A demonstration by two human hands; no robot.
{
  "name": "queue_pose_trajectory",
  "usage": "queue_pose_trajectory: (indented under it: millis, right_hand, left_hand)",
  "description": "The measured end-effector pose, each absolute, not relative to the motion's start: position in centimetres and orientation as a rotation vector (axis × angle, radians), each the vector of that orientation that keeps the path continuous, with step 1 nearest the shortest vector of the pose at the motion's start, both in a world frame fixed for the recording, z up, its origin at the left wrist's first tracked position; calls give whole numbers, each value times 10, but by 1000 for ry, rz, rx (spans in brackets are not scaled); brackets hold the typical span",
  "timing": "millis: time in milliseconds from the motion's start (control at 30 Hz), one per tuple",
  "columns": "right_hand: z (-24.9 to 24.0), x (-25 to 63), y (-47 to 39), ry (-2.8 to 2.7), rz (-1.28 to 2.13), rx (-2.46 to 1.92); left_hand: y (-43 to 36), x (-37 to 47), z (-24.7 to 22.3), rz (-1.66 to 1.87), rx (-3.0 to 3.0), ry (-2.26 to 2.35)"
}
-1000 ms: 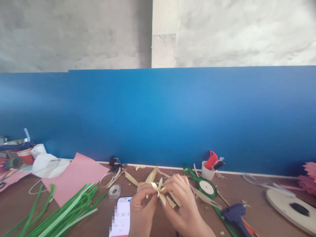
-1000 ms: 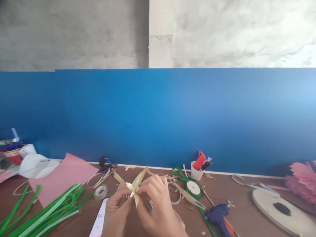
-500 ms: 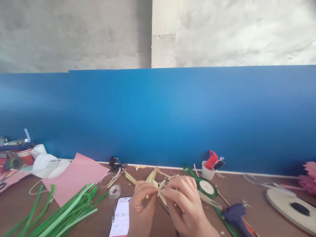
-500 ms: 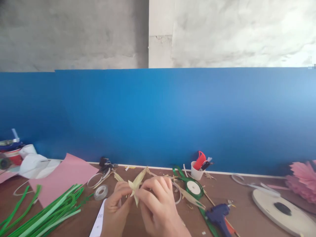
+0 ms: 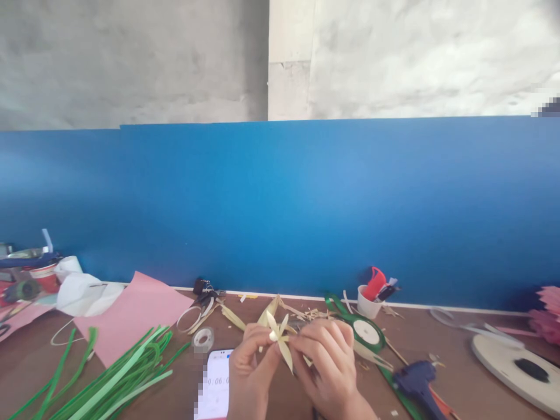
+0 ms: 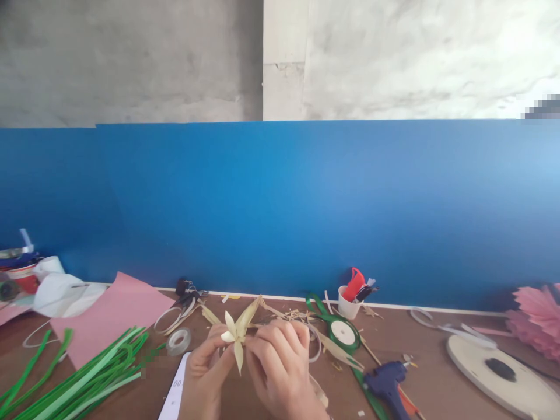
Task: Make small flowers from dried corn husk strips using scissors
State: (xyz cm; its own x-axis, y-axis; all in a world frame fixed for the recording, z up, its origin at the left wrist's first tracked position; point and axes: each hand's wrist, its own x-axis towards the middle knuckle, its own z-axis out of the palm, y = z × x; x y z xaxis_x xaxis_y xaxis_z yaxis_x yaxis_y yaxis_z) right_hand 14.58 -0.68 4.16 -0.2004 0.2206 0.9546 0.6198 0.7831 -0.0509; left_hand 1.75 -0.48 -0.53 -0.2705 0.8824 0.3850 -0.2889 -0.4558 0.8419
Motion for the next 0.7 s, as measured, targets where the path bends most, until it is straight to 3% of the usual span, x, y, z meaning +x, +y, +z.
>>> queue_pose_trajectory:
  millis: [267, 467, 700]
  right_hand:
    - [30, 148, -1, -1855, -295, -700]
    - [49, 160, -17, -1729, 173, -836]
    - [50, 158, -2, -1525, 1063, -1032]
  left_hand:
    - [2, 8, -7, 1769, 1253, 932]
    - [4, -1, 8, 1771, 1639, 1028]
    - [3, 1, 10, 1739, 1830, 998]
